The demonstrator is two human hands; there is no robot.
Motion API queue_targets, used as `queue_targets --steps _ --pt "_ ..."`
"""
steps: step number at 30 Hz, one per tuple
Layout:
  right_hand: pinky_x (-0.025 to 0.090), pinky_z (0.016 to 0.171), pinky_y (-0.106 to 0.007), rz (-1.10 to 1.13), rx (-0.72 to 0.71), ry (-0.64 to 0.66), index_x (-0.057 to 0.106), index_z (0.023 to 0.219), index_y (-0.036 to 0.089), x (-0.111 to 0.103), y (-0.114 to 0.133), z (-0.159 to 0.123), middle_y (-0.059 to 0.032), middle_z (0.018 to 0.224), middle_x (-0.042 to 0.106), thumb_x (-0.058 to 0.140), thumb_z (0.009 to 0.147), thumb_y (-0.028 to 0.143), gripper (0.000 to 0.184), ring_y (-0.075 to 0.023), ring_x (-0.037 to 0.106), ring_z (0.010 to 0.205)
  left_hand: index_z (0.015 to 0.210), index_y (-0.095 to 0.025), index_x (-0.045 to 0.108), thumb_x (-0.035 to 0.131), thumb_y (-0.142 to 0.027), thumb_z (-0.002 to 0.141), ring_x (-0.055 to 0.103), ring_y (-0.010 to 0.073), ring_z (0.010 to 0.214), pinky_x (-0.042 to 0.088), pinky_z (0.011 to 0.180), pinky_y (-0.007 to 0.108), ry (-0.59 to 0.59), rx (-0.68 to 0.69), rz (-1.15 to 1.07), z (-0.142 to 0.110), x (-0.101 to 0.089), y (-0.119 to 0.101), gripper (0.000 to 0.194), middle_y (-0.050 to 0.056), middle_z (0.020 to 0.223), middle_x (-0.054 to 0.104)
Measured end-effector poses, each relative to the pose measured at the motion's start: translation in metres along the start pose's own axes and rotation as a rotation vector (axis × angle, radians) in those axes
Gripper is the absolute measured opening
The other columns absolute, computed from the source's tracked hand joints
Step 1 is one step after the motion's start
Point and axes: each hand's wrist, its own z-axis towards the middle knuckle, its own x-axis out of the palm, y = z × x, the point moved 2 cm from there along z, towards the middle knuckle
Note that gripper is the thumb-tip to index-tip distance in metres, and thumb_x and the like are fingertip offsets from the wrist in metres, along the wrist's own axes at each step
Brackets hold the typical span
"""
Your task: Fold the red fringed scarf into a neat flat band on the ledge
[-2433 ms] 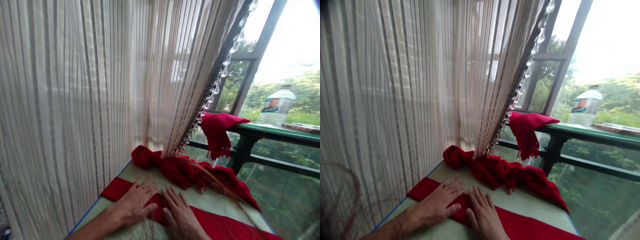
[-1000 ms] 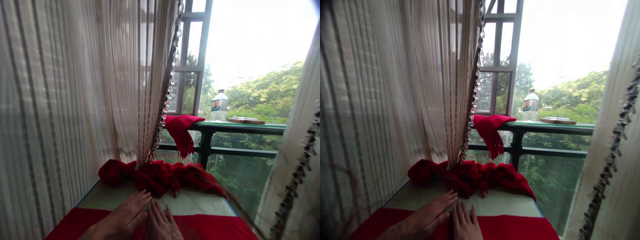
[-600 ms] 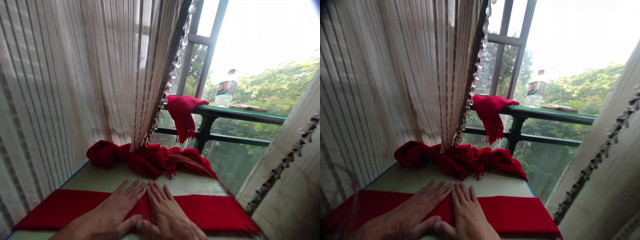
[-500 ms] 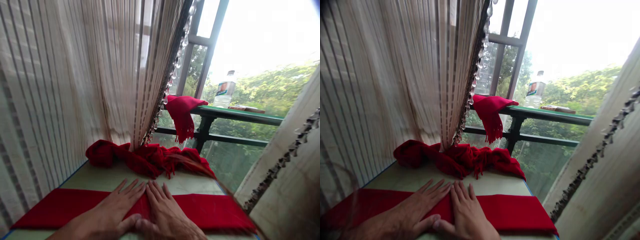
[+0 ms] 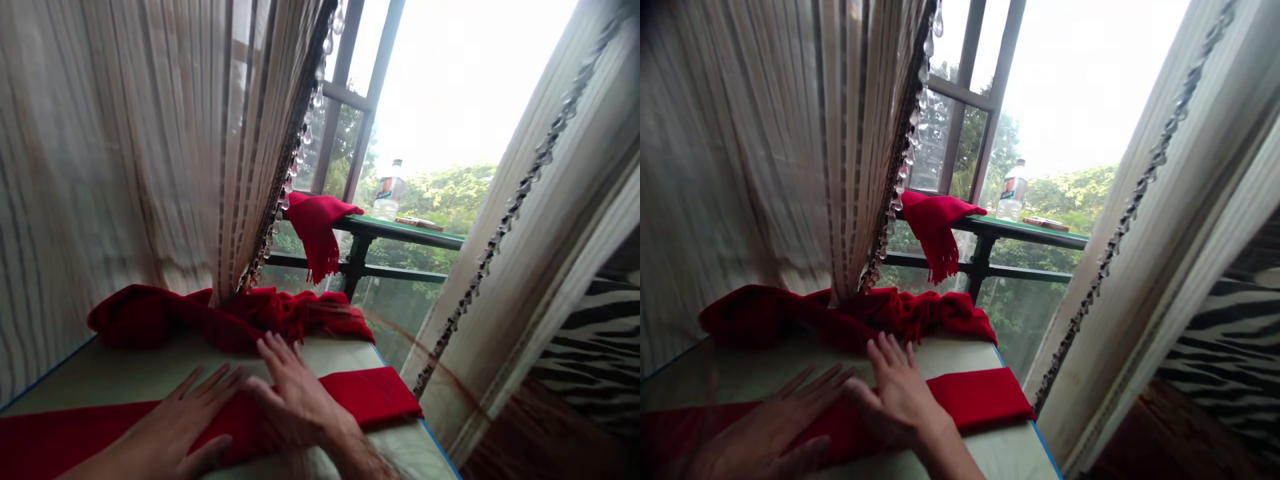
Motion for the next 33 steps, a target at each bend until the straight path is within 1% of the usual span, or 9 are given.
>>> queue_targets --steps 2,5,8,11,14,20,25,29,33 --pt "0.011 0.128 -0.053 -0.005 0.07 -0.139 0.026 0.16 0.025 -0.029 -0.018 -0.007 -0.007 0.17 0.022 0.022 0.105 0.063 0.067 -0.0223 0.012 0.158 0.155 -0.048 0.022 0.056 -0.064 0.095 0.038 0.0384 0.147 0.031 0.12 0.062 0.085 -0.044 0.026 0.001 -0.002 -0.003 0.07 -0.005 0.161 0.033" --pt "0.006 0.127 -0.054 -0.129 0.188 -0.162 0.032 0.158 0.027 -0.05 -0.056 -0.032 -0.006 0.17 0.024 0.022 0.106 0.06 0.063 -0.0225 0.011 0.158 0.157 -0.044 0.021 0.051 -0.065 0.097 0.032 0.0397 0.149 0.029 0.119 0.066 0.163 -0.075 0.027 0.003 -0.007 -0.008 0.07 -0.002 0.162 0.029" --pt "0.005 0.126 -0.058 -0.169 0.307 -0.132 0.036 0.156 0.018 -0.044 -0.091 -0.061 -0.0156 0.167 0.027 0.027 0.106 0.056 0.063 -0.028 0.017 0.156 0.157 -0.042 0.023 0.051 -0.063 0.098 0.03 0.0386 0.15 0.029 0.12 0.063 0.171 -0.054 0.018 0.004 -0.01 -0.009 0.068 -0.002 0.163 0.029" --pt "0.009 0.126 -0.054 -0.176 0.375 -0.116 0.036 0.156 0.018 -0.03 -0.111 -0.077 -0.0155 0.166 0.03 0.025 0.107 0.05 0.06 -0.0265 0.02 0.156 0.157 -0.041 0.025 0.054 -0.061 0.098 0.035 0.0369 0.148 0.032 0.121 0.058 0.127 -0.002 0.016 0.006 -0.011 -0.012 0.068 -0.002 0.162 0.032" --pt "0.006 0.127 -0.051 -0.163 0.382 -0.115 0.037 0.156 0.022 -0.022 -0.12 -0.076 -0.0106 0.167 0.03 0.023 0.107 0.052 0.059 -0.0241 0.017 0.156 0.157 -0.04 0.027 0.055 -0.061 0.098 0.037 0.0354 0.148 0.032 0.122 0.055 0.095 0.024 0.036 0.008 -0.011 -0.015 0.068 -0.001 0.161 0.034" --pt "0.003 0.128 -0.055 -0.114 0.411 -0.105 0.038 0.156 0.025 -0.018 -0.135 -0.07 -0.0083 0.166 0.032 0.024 0.104 0.058 0.063 -0.0239 0.019 0.157 0.157 -0.036 0.027 0.048 -0.063 0.101 0.032 0.0342 0.15 0.028 0.124 0.053 0.163 0.01 0.071 0.01 -0.016 -0.021 0.066 0.0 0.162 0.031" --pt "0.005 0.128 -0.057 -0.105 0.398 -0.187 0.038 0.156 0.024 -0.017 -0.138 -0.071 -0.0079 0.166 0.034 0.021 0.104 0.058 0.065 -0.024 0.021 0.156 0.158 -0.036 0.021 0.045 -0.062 0.102 0.027 0.0325 0.152 0.02 0.127 0.053 0.182 0.041 0.022 0.009 -0.015 -0.018 0.066 -0.001 0.164 0.025" --pt "0.006 0.129 -0.057 -0.119 0.318 -0.259 0.045 0.152 0.026 -0.016 -0.132 -0.07 -0.0058 0.162 0.042 0.026 0.104 0.057 0.061 -0.0242 0.028 0.154 0.16 -0.036 0.019 0.047 -0.059 0.103 0.027 0.0307 0.152 0.02 0.127 0.048 0.145 0.06 -0.012 0.008 -0.009 -0.011 0.068 -0.001 0.165 0.024" --pt "0.012 0.128 -0.06 -0.13 0.234 -0.356 0.052 0.147 0.03 -0.016 -0.129 -0.069 -0.0047 0.158 0.05 0.029 0.104 0.053 0.054 -0.0258 0.037 0.15 0.161 -0.035 0.021 0.044 -0.063 0.102 0.024 0.031 0.154 0.018 0.127 0.052 0.175 0.025 -0.015 0.008 -0.007 -0.01 0.068 -0.001 0.166 0.023"
